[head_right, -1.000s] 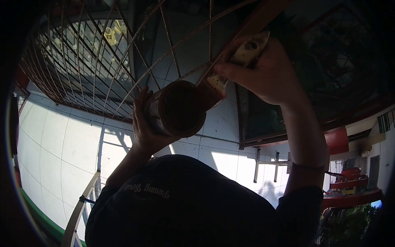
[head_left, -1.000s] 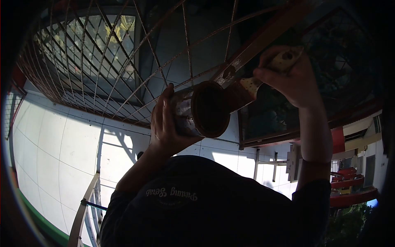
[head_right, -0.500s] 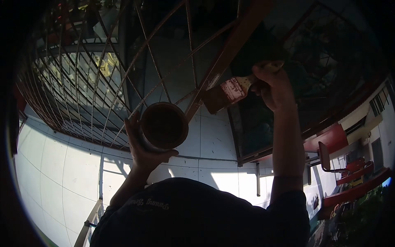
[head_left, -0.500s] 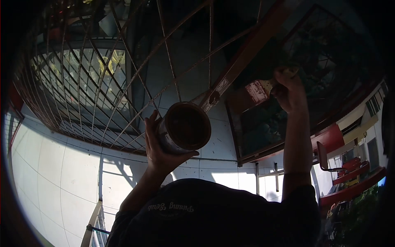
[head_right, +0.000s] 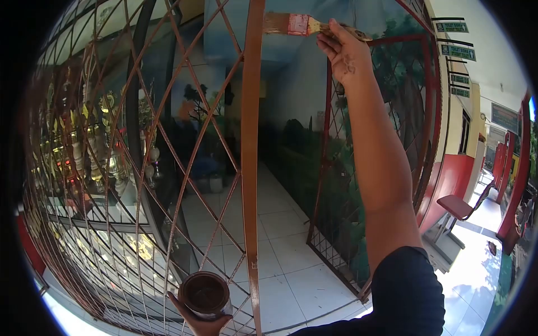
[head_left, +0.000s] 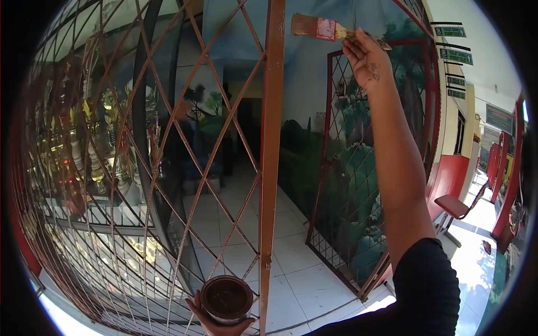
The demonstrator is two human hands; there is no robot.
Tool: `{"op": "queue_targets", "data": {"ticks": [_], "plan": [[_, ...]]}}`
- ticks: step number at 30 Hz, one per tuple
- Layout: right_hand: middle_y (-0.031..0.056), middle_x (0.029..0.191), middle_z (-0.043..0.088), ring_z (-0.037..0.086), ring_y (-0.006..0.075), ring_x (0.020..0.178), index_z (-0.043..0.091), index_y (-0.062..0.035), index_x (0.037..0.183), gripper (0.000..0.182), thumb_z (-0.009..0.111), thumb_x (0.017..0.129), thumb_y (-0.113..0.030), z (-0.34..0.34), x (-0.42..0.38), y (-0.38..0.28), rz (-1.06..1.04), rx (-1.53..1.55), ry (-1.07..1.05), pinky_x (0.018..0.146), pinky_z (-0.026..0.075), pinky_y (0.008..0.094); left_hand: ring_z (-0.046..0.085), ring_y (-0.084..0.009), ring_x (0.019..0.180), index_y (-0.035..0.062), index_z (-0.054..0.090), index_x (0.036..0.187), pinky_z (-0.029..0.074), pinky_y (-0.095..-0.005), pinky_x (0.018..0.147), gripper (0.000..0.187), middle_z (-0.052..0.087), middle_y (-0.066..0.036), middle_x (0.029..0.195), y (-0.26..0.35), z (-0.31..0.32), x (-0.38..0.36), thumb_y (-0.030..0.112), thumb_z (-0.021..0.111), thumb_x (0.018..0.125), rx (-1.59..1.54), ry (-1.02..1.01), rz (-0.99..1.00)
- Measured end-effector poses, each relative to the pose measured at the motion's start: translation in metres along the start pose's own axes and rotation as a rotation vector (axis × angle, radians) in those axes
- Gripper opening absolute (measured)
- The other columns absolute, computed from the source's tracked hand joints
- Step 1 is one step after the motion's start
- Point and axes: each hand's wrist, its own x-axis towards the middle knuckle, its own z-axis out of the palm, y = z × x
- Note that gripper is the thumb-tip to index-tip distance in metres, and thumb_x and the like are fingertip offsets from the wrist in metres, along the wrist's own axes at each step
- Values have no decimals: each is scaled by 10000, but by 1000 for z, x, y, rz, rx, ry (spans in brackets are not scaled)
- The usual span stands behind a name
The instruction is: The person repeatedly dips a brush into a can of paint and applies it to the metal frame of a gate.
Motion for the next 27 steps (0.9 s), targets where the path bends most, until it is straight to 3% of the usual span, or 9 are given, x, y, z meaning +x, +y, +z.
{"op": "queue_targets", "data": {"ticks": [3, 7, 8, 11, 15, 18, 21, 24, 27], "plan": [[81, 989, 713, 709, 204, 898, 695, -58, 1060, 237, 775, 883, -193, 15, 94, -20, -264, -282, -149, 782, 592, 336, 291, -383, 1451, 93, -83, 1588, 279, -538, 1188, 1598, 226, -228, 1594, -5, -7, 1, 326, 1022, 457, 39, 50, -85], [132, 876, 717, 682, 266, 780, 728, -63, 945, 220, 781, 833, -245, 89, 127, -44, -663, -726, -195, 697, 538, 372, 266, -362, 1466, 108, -87, 1590, 316, -504, 1183, 1566, 165, -215, 1615, -4, -18, 11, 206, 1012, 478, 46, 90, -175], [145, 848, 718, 675, 282, 751, 737, -65, 916, 220, 783, 821, -258, 104, 128, -47, -757, -839, -203, 675, 525, 381, 277, -355, 1462, 115, -86, 1591, 338, -508, 1169, 1540, 183, -215, 1609, 3, -20, 14, 160, 997, 497, 81, 107, -301], [137, 847, 723, 676, 279, 771, 740, -59, 933, 256, 797, 813, -279, 127, 117, -48, -907, -1284, -265, 696, 537, 384, 283, -356, 1460, 120, -82, 1592, 315, -517, 1180, 1534, 196, -218, 1605, -3, -29, 21, 161, 992, 499, 151, 116, -168], [134, 874, 730, 688, 300, 811, 752, -78, 943, 240, 774, 839, -293, 131, 62, -40, -696, -1520, -438, 725, 545, 421, 287, -366, 1457, 118, -92, 1589, 269, -533, 1200, 1549, 210, -212, 1602, -6, -40, 23, 210, 993, 487, 207, 111, -127], [71, 942, 727, 711, 203, 853, 741, -92, 1033, 206, 784, 861, -197, 98, 37, -31, -888, -1484, -650, 773, 566, 333, 290, -369, 1456, 113, -93, 1588, 276, -537, 1195, 1566, 223, -216, 1598, -9, -48, 18, 233, 1001, 473, 165, 72, -179], [65, 903, 724, 701, 217, 811, 755, -120, 1017, 191, 784, 844, -195, 98, 39, -37, -789, -1312, -424, 756, 543, 337, 302, -368, 1451, 110, -92, 1587, 288, -518, 1194, 1588, 244, -222, 1591, -10, -49, 21, 245, 1013, 456, 150, 54, -205], [130, 902, 732, 686, 311, 846, 759, -107, 948, 203, 744, 860, -289, 121, 81, -40, -831, -1161, -352, 734, 541, 440, 303, -355, 1455, 111, -94, 1586, 302, -491, 1192, 1597, 236, -206, 1602, -4, -47, 28, 232, 1021, 449, 101, 53, -219], [121, 904, 732, 687, 316, 841, 755, -113, 946, 187, 732, 860, -277, 145, 100, -33, -1007, -1454, -240, 723, 541, 440, 291, -350, 1461, 112, -101, 1586, 298, -504, 1192, 1589, 222, -191, 1611, -14, -45, 28, 232, 1019, 464, 24, 71, -140]]}}
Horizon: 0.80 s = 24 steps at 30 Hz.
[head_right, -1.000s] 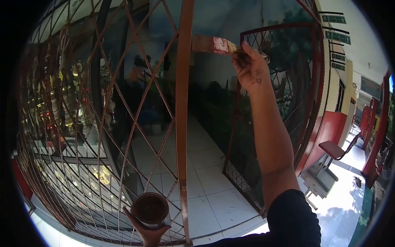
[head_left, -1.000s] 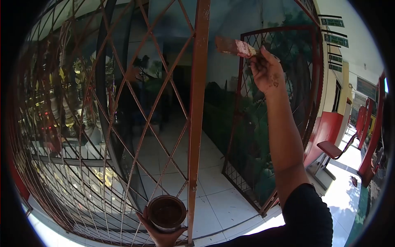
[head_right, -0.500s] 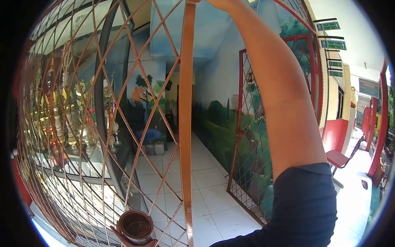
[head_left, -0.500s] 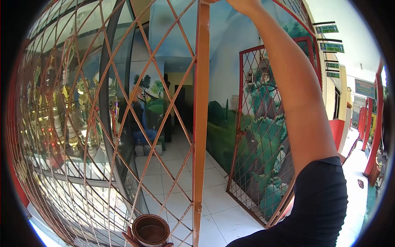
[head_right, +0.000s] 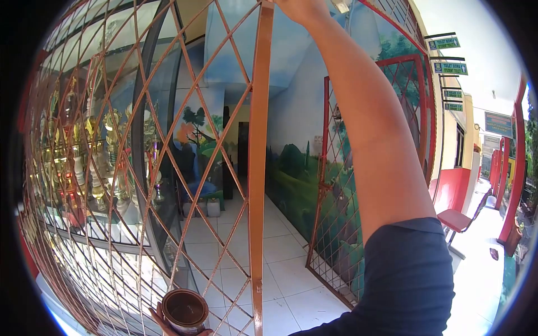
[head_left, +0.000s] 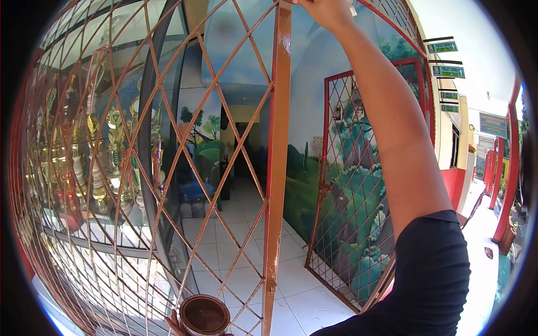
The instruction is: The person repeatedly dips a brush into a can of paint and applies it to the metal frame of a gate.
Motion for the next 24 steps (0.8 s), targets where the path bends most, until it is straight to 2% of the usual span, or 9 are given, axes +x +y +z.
{"op": "queue_targets", "data": {"ticks": [3, 6, 9, 12, 14, 15, 18, 21, 24], "plan": [[112, 901, 731, 687, 320, 836, 748, -114, 942, 185, 715, 865, -279, -5, -8, -12, 3, -30, -214, 715, 541, 438, 288, -354, 1461, 104, -96, 1585, 292, -510, 1193, 1586, 214, -189, 1613, 2, -2, -3, 242, 1018, 465, 38, 3, -36], [85, 887, 720, 706, 265, 806, 737, -100, 1019, 186, 759, 871, -210, -8, -54, -12, -179, 65, -220, 696, 536, 380, 283, -356, 1463, 98, -91, 1585, 287, -515, 1194, 1589, 208, -190, 1614, -3, -5, -3, 260, 1020, 461, 74, 1, -81], [67, 880, 730, 698, 234, 802, 750, -100, 1023, 205, 781, 848, -202, -39, -89, -31, -198, 193, -322, 729, 546, 349, 275, -367, 1463, 92, -87, 1585, 277, -522, 1196, 1589, 208, -201, 1611, -10, -10, 2, 287, 1019, 462, 71, -23, -24], [74, 889, 730, 702, 254, 817, 751, -113, 1020, 199, 771, 858, -227, -38, -68, -21, -14, 267, -153, 723, 547, 351, 274, -377, 1462, 90, -88, 1585, 270, -525, 1198, 1591, 219, -202, 1608, -9, -11, 10, 294, 1019, 461, 175, -20, 14], [76, 892, 729, 700, 262, 814, 754, -125, 1017, 189, 763, 865, -237, -16, -35, -3, -48, 155, 11, 720, 547, 350, 276, -379, 1461, 89, -92, 1584, 265, -527, 1199, 1600, 240, -193, 1604, -6, -9, 11, 302, 1021, 455, 260, -1, -59], [77, 894, 728, 698, 266, 812, 755, -131, 1016, 185, 759, 868, -242, -6, -21, 3, -65, 100, 94, 719, 546, 350, 279, -376, 1460, 90, -91, 1584, 263, -527, 1201, 1602, 241, -190, 1605, -5, -7, 12, 302, 1021, 451, 180, 11, -23], [116, 883, 728, 697, 305, 811, 744, -101, 961, 178, 736, 852, -241, 9, 2, -2, -50, 5, 11, 716, 542, 411, 282, -370, 1459, 90, -88, 1584, 262, -526, 1202, 1606, 244, -182, 1606, -1, -4, 8, 301, 1022, 444, 146, 18, 15], [71, 894, 729, 696, 262, 801, 755, -139, 1015, 174, 754, 871, -236, 33, -12, 17, -175, -52, 8, 711, 546, 352, 291, -368, 1455, 93, -93, 1584, 269, -526, 1197, 1607, 233, -181, 1608, -2, -5, 1, 300, 1023, 446, 131, 26, 25], [94, 880, 716, 678, 292, 762, 753, -110, 987, 179, 781, 826, -183, 6, -56, -7, -217, 32, -113, 685, 536, 381, 300, -362, 1449, 101, -93, 1586, 280, -524, 1191, 1592, 227, -185, 1607, -9, -7, -3, 303, 1019, 465, 111, -9, 34]]}}
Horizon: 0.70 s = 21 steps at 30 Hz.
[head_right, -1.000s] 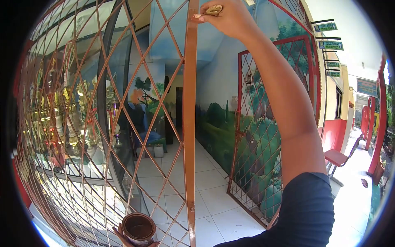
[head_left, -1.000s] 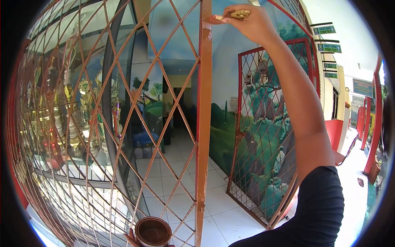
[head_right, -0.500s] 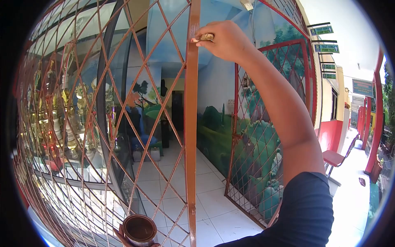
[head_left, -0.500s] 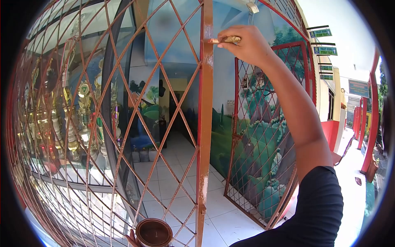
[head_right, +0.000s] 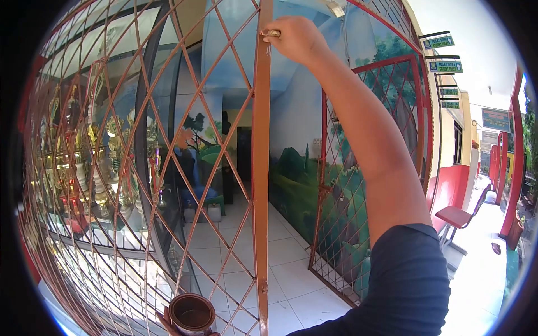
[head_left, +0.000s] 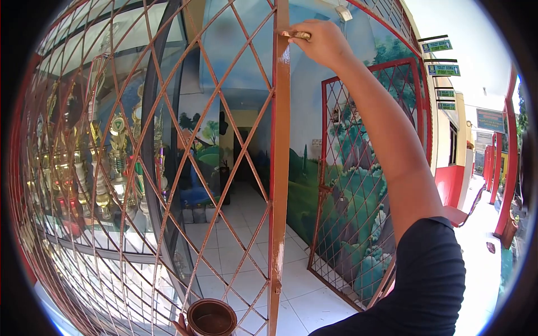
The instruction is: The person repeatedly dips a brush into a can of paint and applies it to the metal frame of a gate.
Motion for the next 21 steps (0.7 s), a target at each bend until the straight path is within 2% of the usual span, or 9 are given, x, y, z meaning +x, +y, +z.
{"op": "queue_targets", "data": {"ticks": [3, 6, 9, 12, 15, 17, 19, 21], "plan": [[58, 869, 728, 686, 233, 759, 752, -126, 1018, 188, 758, 868, -239, -27, -34, -24, 35, 168, -116, 700, 536, 337, 306, -357, 1446, 106, -89, 1588, 288, -520, 1187, 1577, 226, -187, 1605, -3, -4, 4, 298, 1017, 480, -11, -16, 22], [57, 850, 724, 664, 192, 719, 753, -124, 1020, 194, 760, 871, -248, -30, -23, -4, 223, 298, 104, 693, 530, 321, 308, -358, 1445, 112, -90, 1588, 288, -521, 1190, 1577, 221, -176, 1610, 4, -7, 13, 284, 1017, 479, 26, -30, 37], [61, 842, 719, 643, 163, 697, 752, -124, 1030, 205, 761, 873, -255, -17, 15, 24, 394, 162, 157, 695, 526, 312, 287, -351, 1458, 118, -93, 1588, 286, -515, 1197, 1581, 210, -157, 1619, 11, -8, 18, 274, 1017, 474, -14, -19, 31], [64, 864, 725, 665, 194, 730, 750, -129, 1042, 219, 763, 870, -263, 6, 33, 34, 385, 106, 154, 695, 529, 322, 284, -349, 1460, 118, -90, 1588, 302, -506, 1192, 1583, 197, -151, 1624, 12, -8, 13, 263, 1018, 468, 17, 23, 1], [69, 906, 724, 672, 294, 763, 761, -162, 1030, 188, 747, 861, -245, 10, 16, 26, 150, 66, 106, 674, 544, 378, 300, -349, 1451, 116, -82, 1590, 319, -495, 1183, 1568, 184, -179, 1620, 14, -7, 4, 252, 1017, 479, -36, 28, -48], [52, 897, 717, 666, 296, 755, 762, -172, 1042, 193, 743, 859, -233, -2, -16, 2, 96, 135, 45, 662, 542, 383, 309, -344, 1444, 107, -76, 1591, 320, -486, 1179, 1550, 185, -207, 1612, 13, -9, 2, 244, 1013, 496, -95, 9, -41], [75, 907, 699, 672, 292, 781, 739, -97, 1031, 216, 777, 832, -171, -27, -56, -40, 98, 172, -109, 671, 524, 369, 313, -348, 1441, 96, -69, 1591, 317, -488, 1178, 1544, 195, -208, 1609, 13, -12, 0, 242, 1013, 499, -59, -4, -59], [66, 903, 689, 674, 285, 792, 724, -97, 1003, 209, 786, 809, -147, -45, -102, -80, 49, 221, -197, 647, 534, 354, 314, -351, 1441, 76, -52, 1591, 305, -495, 1178, 1534, 215, -208, 1604, 11, -12, -3, 241, 1013, 499, -27, 6, -43]]}}
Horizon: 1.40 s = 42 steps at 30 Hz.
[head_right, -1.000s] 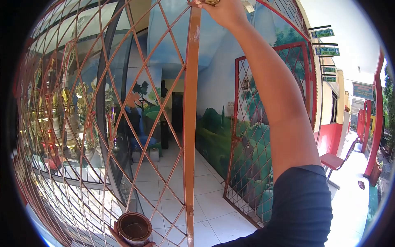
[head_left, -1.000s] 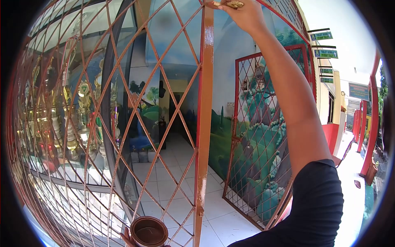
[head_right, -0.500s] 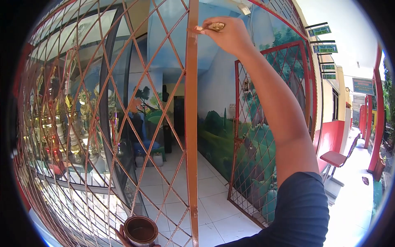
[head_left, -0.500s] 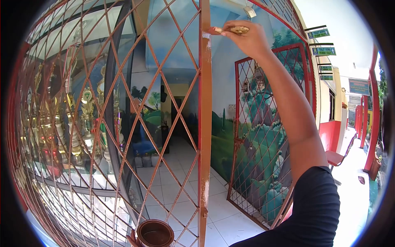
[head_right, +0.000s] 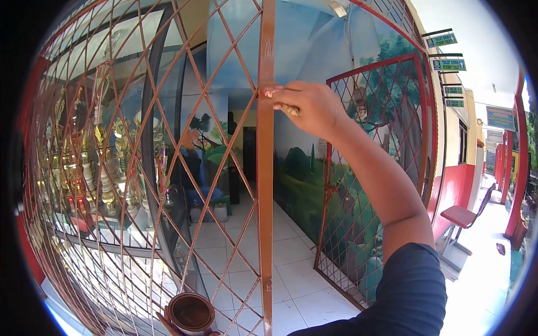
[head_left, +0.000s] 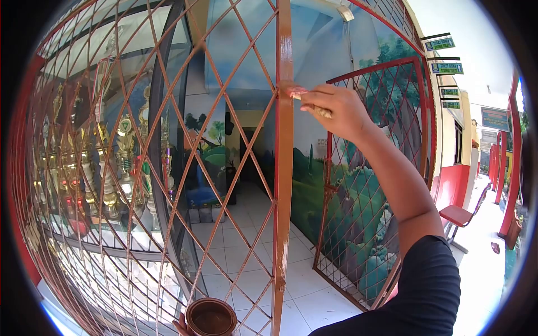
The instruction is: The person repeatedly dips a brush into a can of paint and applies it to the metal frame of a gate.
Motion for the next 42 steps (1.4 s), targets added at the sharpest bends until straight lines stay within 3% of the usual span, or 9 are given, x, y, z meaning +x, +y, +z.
{"op": "queue_targets", "data": {"ticks": [5, 11, 12, 17, 26, 30, 35, 39, 42], "plan": [[-12, 971, 596, 676, 165, 908, 599, -148, 995, 310, 713, 710, -103, 0, -108, -81, -195, 11, -169, 657, 555, 324, 316, -352, 1438, 68, -67, 1588, 307, -503, 1174, 1555, 217, -209, 1602, -9, -1, -6, 252, 1017, 488, 46, 47, 124], [9, 972, 618, 692, 185, 888, 610, -145, 983, 304, 718, 700, -125, -8, -182, -137, -134, 158, -283, 692, 581, 290, 338, -351, 1425, 64, -118, 1577, 371, -483, 1140, 1633, 146, -242, 1607, -13, -11, -19, 388, 1019, 450, 206, 8, 206], [11, 964, 619, 695, 189, 874, 614, -145, 982, 301, 718, 700, -122, -13, -183, -141, -102, 202, -299, 678, 581, 292, 438, -330, 1357, 38, 69, 1583, 439, -467, 1087, 1548, 311, -227, 1545, -4, -8, -17, 438, 1014, 425, 122, 80, 233], [8, 876, 597, 660, 180, 735, 627, -124, 952, 314, 718, 656, -74, -3, -138, -103, -51, 29, 63, 553, 514, 310, 392, -412, 1387, 70, -164, 1546, 367, -593, 1159, 1594, 282, -208, 1516, -7, -7, -24, 465, 981, 509, -25, -61, 157], [34, 996, 648, 696, 179, 933, 648, -111, 957, 257, 717, 711, -84, 30, -234, -185, -305, -22, -231, 819, 612, 296, 407, -397, 1385, 108, -163, 1552, 345, -570, 1176, 1574, 324, -204, 1515, 13, 3, -39, 490, 967, 526, -82, -27, 129], [-2, 919, 620, 697, 161, 847, 628, -122, 916, 188, 722, 754, -109, 13, -261, -220, -135, 364, -334, 738, 600, 267, 421, -397, 1374, 107, -181, 1546, 370, -574, 1158, 1586, 327, -213, 1505, 18, -1, -42, 550, 949, 527, -6, -38, 113], [26, 854, 687, 697, 194, 757, 701, -139, 952, 175, 740, 782, -142, 8, -196, -166, 269, 679, -497, 616, 550, 333, 424, -408, 1369, 67, -176, 1542, 342, -589, 1165, 1584, 342, -222, 1496, 11, 2, -41, 623, 916, 539, 108, -33, 213], [20, 798, 695, 690, 188, 739, 712, -159, 955, 158, 756, 806, -183, 29, -134, -105, 382, 481, -372, 606, 545, 337, 410, -420, 1377, 60, -174, 1542, 299, -604, 1181, 1603, 337, -219, 1502, 16, 7, -46, 658, 904, 518, 85, -35, 209], [128, 869, 728, 703, 278, 776, 742, -65, 952, 166, 769, 831, -175, -7, -71, -91, 592, 470, -375, 703, 538, 355, 404, -422, 1380, 67, -174, 1543, 321, -604, 1171, 1608, 322, -223, 1512, 9, 5, -52, 670, 899, 509, 81, -33, 170]]}}
